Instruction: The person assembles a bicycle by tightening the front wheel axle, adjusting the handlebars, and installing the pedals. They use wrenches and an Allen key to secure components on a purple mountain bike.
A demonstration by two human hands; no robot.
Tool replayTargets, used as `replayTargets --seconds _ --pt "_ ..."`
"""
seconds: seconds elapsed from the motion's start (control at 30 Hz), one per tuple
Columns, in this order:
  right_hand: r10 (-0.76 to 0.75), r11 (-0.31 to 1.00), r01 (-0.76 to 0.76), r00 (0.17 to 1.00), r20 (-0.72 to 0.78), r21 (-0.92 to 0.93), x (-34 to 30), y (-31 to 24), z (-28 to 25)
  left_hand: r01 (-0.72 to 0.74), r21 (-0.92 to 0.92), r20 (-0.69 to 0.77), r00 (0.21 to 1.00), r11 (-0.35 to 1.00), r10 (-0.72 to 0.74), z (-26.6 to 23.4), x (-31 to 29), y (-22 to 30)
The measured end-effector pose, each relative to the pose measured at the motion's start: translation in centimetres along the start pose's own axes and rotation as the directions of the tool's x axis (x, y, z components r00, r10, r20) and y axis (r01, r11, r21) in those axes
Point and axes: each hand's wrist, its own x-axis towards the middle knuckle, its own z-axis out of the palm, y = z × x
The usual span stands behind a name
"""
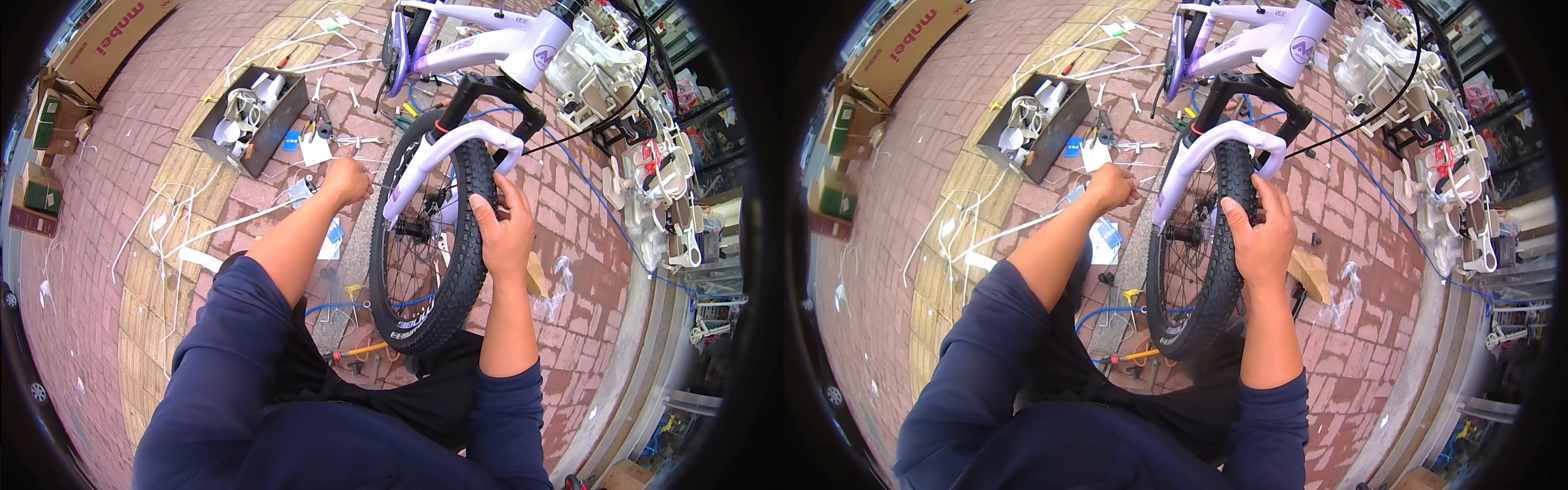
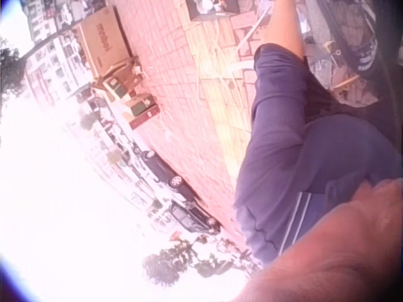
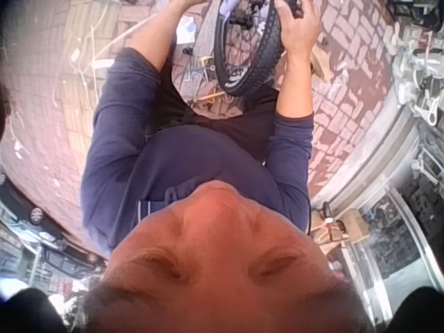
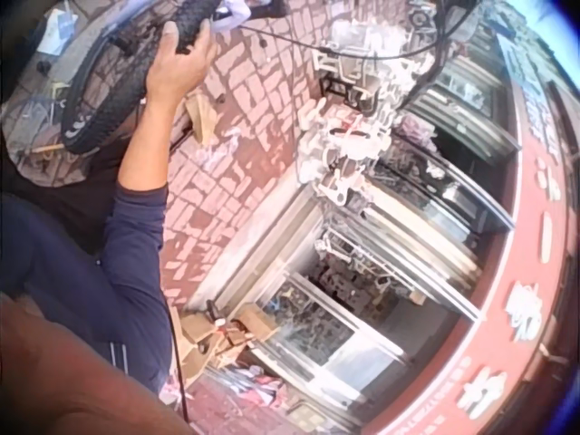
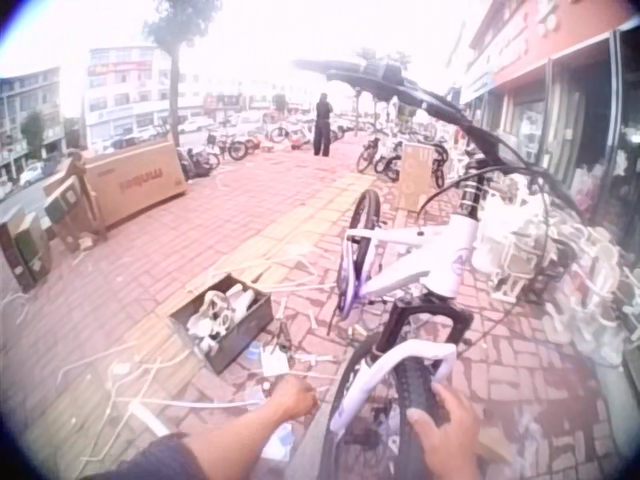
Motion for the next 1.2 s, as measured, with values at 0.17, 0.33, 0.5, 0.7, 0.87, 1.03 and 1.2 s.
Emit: replayTargets --seconds 0.17,0.33,0.5,0.7,0.87,1.03,1.2 --pt "0.023 0.998 -0.023 1.0 -0.002 0.06 -0.1 0.1 -0.2 0.058 -0.041 0.045 0.997 0.997 -0.056 4.2 1.1 -2.2" --pt "0.025 0.998 -0.025 1.0 0.012 0.051 -0.2 0.4 -0.4 0.026 -0.051 0.005 1.0 0.998 -0.026 5.0 1.6 -2.7" --pt "0.018 0.998 -0.02 0.999 0.031 0.057 -0.4 0.6 -0.7 0.04 -0.091 -0.002 0.999 0.995 -0.04 5.4 2.1 -3.2" --pt "-0.005 0.998 0.003 1.0 0.029 0.058 -0.9 0.6 -1.2 0.066 -0.162 -0.008 0.998 0.985 -0.068 5.8 2.6 -4.3" --pt "-0.017 1.0 0.017 0.999 0.027 0.026 -1.3 0.6 -1.5 0.098 -0.197 -0.01 0.995 0.976 -0.101 6.4 2.3 -4.7" --pt "-0.011 0.999 0.01 1.0 0.022 0.035 -1.5 0.8 -1.5 0.085 -0.234 -0.007 0.996 0.969 -0.089 7.2 1.9 -5.0" --pt "-0.018 0.999 0.017 1.0 0.019 0.036 -1.4 1.0 -1.5 0.085 -0.294 0.002 0.996 0.952 -0.088 7.3 1.9 -5.4"
